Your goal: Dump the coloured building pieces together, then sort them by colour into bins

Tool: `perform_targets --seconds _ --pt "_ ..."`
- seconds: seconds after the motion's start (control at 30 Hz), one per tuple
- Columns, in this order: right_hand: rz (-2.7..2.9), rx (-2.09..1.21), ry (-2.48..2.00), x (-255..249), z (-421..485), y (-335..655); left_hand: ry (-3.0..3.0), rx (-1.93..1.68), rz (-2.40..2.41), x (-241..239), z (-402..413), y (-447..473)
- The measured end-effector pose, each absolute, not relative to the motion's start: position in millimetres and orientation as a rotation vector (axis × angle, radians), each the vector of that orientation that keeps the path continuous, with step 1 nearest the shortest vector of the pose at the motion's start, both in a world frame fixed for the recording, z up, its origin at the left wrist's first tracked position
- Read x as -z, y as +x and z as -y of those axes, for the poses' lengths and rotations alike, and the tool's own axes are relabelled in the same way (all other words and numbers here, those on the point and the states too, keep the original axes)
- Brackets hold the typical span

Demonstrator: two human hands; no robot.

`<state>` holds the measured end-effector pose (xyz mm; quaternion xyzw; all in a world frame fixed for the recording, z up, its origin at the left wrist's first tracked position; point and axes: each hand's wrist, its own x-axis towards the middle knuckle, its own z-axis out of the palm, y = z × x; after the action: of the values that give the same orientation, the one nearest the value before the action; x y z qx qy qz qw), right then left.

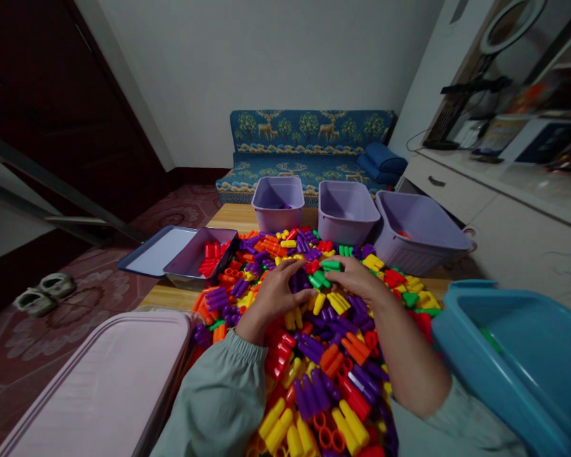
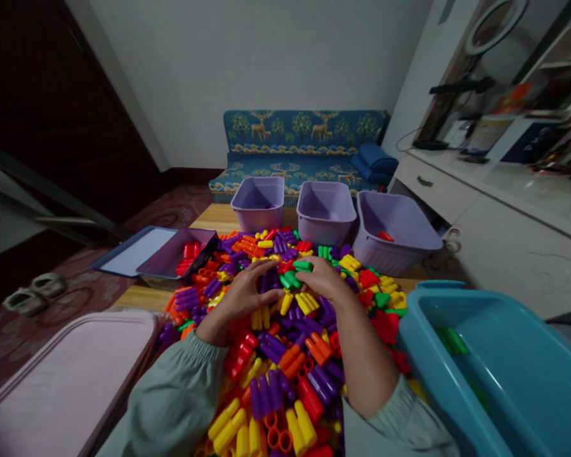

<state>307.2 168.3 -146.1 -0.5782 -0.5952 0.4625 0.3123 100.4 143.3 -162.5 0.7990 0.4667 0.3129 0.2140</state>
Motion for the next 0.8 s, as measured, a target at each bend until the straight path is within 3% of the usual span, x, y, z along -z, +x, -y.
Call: perform_targets --seconds 0.53,0.8 --pt "1.098 -1.251 -1.201 135 -121 287 2.134 -1.233 -1.093 155 -142 107" --pt "0.445 -1.125 -0.87 117 -119 291 2.212 -1.12 -1.098 161 -145 105"
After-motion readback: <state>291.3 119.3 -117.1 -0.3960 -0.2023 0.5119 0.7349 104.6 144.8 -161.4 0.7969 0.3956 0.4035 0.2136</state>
